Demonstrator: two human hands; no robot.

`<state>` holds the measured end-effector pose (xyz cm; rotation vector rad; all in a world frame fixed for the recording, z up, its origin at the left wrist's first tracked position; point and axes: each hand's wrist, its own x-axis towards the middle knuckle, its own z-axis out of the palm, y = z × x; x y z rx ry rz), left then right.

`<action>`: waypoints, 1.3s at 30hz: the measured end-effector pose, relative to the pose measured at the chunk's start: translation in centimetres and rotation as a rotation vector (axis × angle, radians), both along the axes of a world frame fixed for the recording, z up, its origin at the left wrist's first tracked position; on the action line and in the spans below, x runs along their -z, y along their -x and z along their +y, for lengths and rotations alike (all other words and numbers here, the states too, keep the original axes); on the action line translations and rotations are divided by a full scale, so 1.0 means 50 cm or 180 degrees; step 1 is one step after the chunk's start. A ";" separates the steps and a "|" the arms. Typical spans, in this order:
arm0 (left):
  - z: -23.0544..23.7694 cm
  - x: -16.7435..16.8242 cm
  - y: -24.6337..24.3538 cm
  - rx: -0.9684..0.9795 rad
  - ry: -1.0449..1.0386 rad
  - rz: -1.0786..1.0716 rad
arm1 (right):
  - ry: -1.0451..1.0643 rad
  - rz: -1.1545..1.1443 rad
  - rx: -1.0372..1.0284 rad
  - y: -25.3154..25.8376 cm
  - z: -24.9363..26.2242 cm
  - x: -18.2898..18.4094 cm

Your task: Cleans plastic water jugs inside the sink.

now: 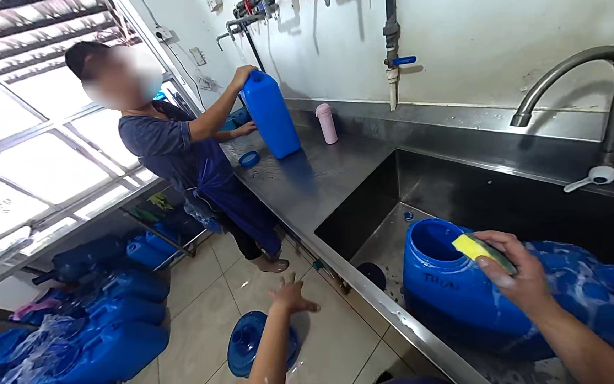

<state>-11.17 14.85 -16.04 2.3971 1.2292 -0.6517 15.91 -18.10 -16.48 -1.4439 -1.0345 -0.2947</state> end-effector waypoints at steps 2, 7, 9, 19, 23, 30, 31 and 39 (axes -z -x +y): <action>-0.003 0.054 0.030 -0.0237 -0.0058 0.0235 | 0.0002 0.0026 -0.0115 0.008 0.013 0.006; -0.021 0.064 -0.017 -0.0160 -0.0812 -0.1256 | 0.0126 0.0199 -0.0074 0.018 -0.001 0.035; -0.032 0.057 -0.069 0.0017 -0.1496 -0.2519 | 0.0129 0.0255 -0.0025 0.030 -0.021 0.054; -0.112 0.060 -0.257 0.1111 -0.0077 -0.1435 | 0.0966 0.0565 0.0307 0.087 -0.103 0.078; -0.125 0.080 -0.258 0.1319 -0.0246 -0.1429 | 0.1210 0.0692 0.0282 0.106 -0.097 0.100; 0.028 -0.184 -0.246 0.0423 -0.0889 -0.1184 | 0.1261 0.0840 0.0352 0.063 -0.080 0.045; 0.044 -0.205 -0.242 0.0245 -0.0792 -0.0641 | 0.1302 0.0903 0.0349 0.062 -0.079 0.046; -0.030 -0.027 -0.225 0.1013 -0.0254 -0.0642 | 0.1842 0.1429 -0.0113 0.079 -0.064 0.076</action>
